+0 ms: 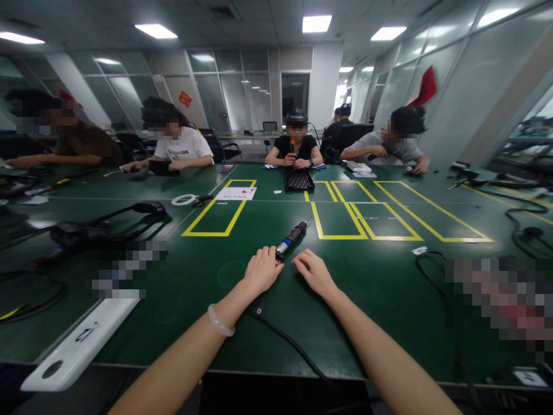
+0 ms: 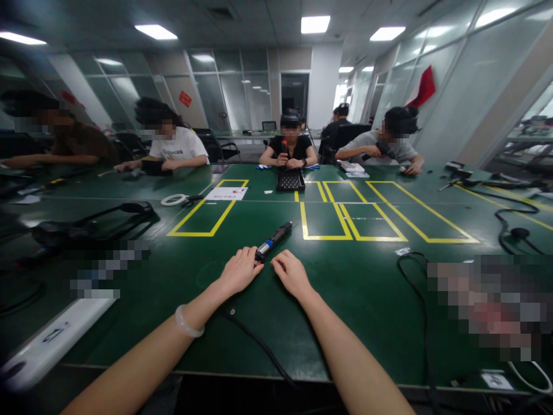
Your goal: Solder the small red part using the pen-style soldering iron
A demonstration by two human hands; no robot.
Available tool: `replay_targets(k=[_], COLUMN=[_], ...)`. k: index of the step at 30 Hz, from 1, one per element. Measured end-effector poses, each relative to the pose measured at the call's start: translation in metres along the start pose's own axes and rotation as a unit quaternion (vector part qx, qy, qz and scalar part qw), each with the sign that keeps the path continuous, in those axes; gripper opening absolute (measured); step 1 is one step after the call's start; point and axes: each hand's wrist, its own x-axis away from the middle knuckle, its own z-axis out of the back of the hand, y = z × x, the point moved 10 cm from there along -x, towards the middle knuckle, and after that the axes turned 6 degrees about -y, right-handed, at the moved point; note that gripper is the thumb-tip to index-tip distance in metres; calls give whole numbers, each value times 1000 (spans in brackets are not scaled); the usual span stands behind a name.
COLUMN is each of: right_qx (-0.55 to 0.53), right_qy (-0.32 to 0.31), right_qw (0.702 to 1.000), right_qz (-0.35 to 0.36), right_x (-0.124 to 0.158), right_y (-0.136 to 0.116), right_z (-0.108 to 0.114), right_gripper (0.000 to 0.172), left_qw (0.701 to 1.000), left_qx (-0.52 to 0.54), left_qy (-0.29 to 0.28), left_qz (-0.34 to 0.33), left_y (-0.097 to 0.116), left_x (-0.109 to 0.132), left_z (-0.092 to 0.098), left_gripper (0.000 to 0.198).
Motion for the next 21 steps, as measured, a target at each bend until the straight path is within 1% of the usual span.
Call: replay_targets(k=[3, 5, 10, 17, 19, 21], right_qx=[2, 6, 8, 10, 9, 7], right_qy=[-8, -15, -26, -35, -36, -37], right_qw=[1000, 1000, 1000, 999, 999, 999], right_qz=[-5, -7, -8, -12, -14, -15], right_x=[1, 1, 2, 2, 1, 1], right_y=[3, 5, 9, 10, 10, 11], right_z=[-1, -2, -6, -10, -11, -12], right_gripper=[17, 16, 16, 15, 15, 15], left_qw=[1000, 999, 994, 983, 980, 977], left_qx=[-19, -30, -41, -53, -48, -41], left_qy=[-14, -26, -60, -75, -76, -75], left_qz=[6, 24, 82, 158, 178, 194], left_y=[-21, -42, -107, -198, -221, -239], left_x=[-6, -11, -21, -24, -23, -21], left_z=[0, -1, -6, -8, -9, -9], left_gripper=[44, 46, 49, 55, 56, 57])
